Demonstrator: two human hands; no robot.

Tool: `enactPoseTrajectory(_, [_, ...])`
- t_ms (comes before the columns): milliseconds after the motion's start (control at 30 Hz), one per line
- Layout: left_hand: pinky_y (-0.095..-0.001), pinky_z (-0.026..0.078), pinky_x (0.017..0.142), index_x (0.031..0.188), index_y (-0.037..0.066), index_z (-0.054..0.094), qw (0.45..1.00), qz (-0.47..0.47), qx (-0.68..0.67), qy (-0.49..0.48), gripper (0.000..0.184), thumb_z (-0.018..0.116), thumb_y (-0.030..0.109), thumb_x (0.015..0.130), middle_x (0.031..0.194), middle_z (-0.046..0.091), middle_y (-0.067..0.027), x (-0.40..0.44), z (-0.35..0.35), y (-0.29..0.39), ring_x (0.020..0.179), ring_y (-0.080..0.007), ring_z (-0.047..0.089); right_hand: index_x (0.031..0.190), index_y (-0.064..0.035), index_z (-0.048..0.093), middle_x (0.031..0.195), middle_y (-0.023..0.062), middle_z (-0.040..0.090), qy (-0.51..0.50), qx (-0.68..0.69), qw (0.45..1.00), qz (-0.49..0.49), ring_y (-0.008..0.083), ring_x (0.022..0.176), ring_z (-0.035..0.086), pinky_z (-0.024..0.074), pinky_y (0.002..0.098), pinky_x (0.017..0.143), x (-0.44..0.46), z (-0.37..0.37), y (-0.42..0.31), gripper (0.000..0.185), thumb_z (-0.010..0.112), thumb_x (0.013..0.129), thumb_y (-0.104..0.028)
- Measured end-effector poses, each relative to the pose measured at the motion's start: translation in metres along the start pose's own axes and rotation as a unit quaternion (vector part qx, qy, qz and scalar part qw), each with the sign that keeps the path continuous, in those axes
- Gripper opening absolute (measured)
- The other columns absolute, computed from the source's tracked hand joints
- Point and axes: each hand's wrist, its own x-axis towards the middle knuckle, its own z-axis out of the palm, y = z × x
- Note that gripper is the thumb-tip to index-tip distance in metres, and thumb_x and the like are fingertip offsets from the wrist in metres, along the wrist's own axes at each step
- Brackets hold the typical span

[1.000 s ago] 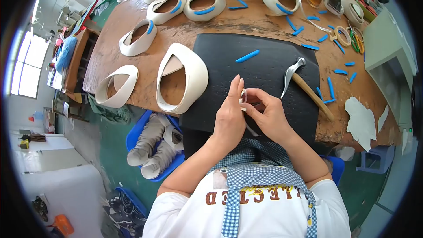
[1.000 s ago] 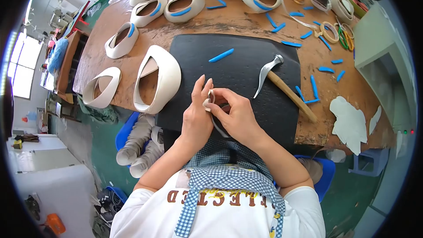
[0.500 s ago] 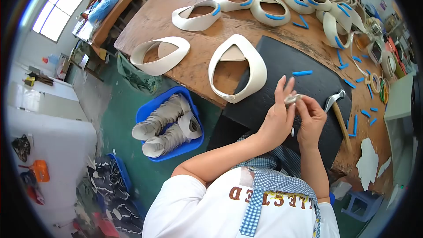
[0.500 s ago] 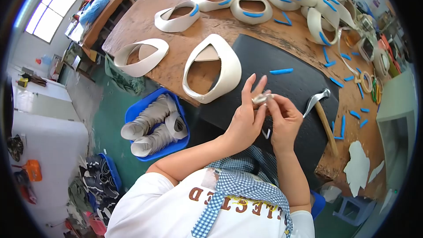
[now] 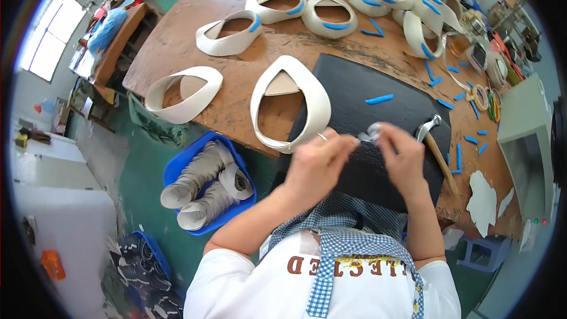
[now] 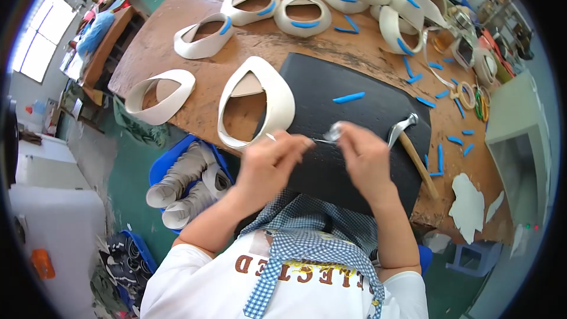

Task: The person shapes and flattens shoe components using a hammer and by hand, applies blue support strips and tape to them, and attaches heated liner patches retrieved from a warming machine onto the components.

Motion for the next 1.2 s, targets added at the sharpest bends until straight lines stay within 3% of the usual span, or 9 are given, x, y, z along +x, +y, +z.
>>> enactPoseTrajectory(133, [-0.0285,0.051,0.060,0.098,0.001,0.072,0.998,-0.036,-0.038,-0.019,0.010,0.065,0.002,0.091,0.079,0.067,-0.0096,0.015,-0.004,-0.021,0.070,-0.0174,0.066,0.106,0.0011,0.070,0.093,0.0112,0.074,-0.203,0.300,0.932,0.020,0.0159,0.082,0.072,0.0572,0.0297,0.075,-0.019,-0.004,-0.036,0.019,0.066,0.089,0.005])
enactPoseTrajectory(200, [-0.0276,0.050,0.059,0.097,0.000,0.072,0.984,-0.105,-0.117,-0.080,0.010,0.064,0.003,0.092,0.078,0.067,-0.0084,0.009,0.011,-0.028,0.069,-0.0150,0.066,0.101,0.0005,0.070,0.092,0.0063,0.073,-0.001,0.447,0.883,0.146,0.0117,0.080,0.068,0.0558,0.0262,0.074,-0.008,-0.003,-0.046,0.012,0.065,0.091,0.005])
enactPoseTrajectory(367, [-0.0320,0.051,0.059,0.091,0.002,0.071,0.998,0.053,0.020,-0.014,0.008,0.072,0.000,0.083,0.076,0.064,-0.0095,-0.010,0.022,-0.008,0.066,-0.0215,0.066,0.096,-0.0047,0.073,0.089,0.0070,0.068,0.080,-0.021,0.992,-0.098,0.0245,0.084,0.059,0.0496,0.0346,0.073,0.004,0.011,-0.017,0.018,0.072,0.080,0.003])
enactPoseTrajectory(500, [-0.0343,0.053,0.066,0.089,0.001,0.070,0.987,0.068,0.013,0.145,0.005,0.070,0.000,0.084,0.099,0.068,-0.0137,0.009,0.004,-0.013,0.077,-0.0262,0.067,0.101,-0.0027,0.072,0.100,0.0087,0.067,0.000,0.065,0.991,-0.120,0.0265,0.097,0.058,0.0500,0.0350,0.081,-0.004,0.021,-0.032,0.022,0.069,0.081,0.006])
enactPoseTrajectory(600, [-0.0271,0.049,0.062,0.100,-0.003,0.068,0.964,-0.158,-0.212,0.024,0.013,0.061,0.007,0.097,0.094,0.070,-0.0087,-0.001,0.012,-0.021,0.075,-0.0084,0.062,0.107,-0.0023,0.070,0.119,0.0188,0.058,-0.033,0.096,0.985,-0.140,0.0314,0.114,0.054,0.0502,0.0392,0.091,-0.007,0.019,-0.042,0.016,0.063,0.094,-0.009])
enactPoseTrajectory(767, [-0.0295,0.056,0.088,0.111,-0.006,0.063,0.792,-0.199,-0.576,-0.041,0.021,0.049,0.007,0.103,0.100,0.067,-0.0097,-0.018,0.032,-0.014,0.098,-0.0159,0.067,0.107,-0.0028,0.066,0.130,0.0187,0.055,0.018,0.000,0.988,-0.156,0.0319,0.119,0.055,0.0473,0.0414,0.095,0.002,0.029,-0.033,0.024,0.068,0.093,-0.021])
enactPoseTrajectory(1000, [-0.0327,0.056,0.095,0.122,-0.006,0.060,0.820,-0.161,-0.543,-0.085,0.030,0.048,0.017,0.106,0.108,0.068,-0.0114,-0.031,-0.006,-0.005,0.105,-0.0186,0.067,0.105,0.0023,0.066,0.101,0.0112,0.069,0.049,0.086,0.989,-0.106,0.0176,0.085,0.065,0.0517,0.0268,0.077,-0.010,0.042,-0.032,0.014,0.060,0.099,-0.009])
enactPoseTrajectory(1100, [-0.0334,0.056,0.093,0.123,-0.005,0.059,0.718,-0.269,-0.632,-0.112,0.037,0.047,0.027,0.107,0.109,0.068,-0.0145,-0.036,-0.012,-0.010,0.105,-0.0214,0.068,0.109,0.0015,0.062,0.099,0.0092,0.067,0.163,0.339,0.921,0.101,0.0155,0.086,0.062,0.0496,0.0280,0.077,0.000,0.049,-0.035,0.015,0.059,0.101,-0.011])
enactPoseTrajectory(1200, [-0.0342,0.057,0.092,0.126,-0.003,0.056,0.683,-0.316,-0.652,-0.088,0.048,0.046,0.039,0.106,0.113,0.067,-0.0176,-0.055,-0.006,-0.028,0.105,-0.0241,0.069,0.112,0.0018,0.059,0.097,0.0083,0.065,0.171,0.253,0.952,0.012,0.0150,0.087,0.061,0.0488,0.0279,0.081,0.017,0.023,-0.027,0.016,0.058,0.101,-0.011])
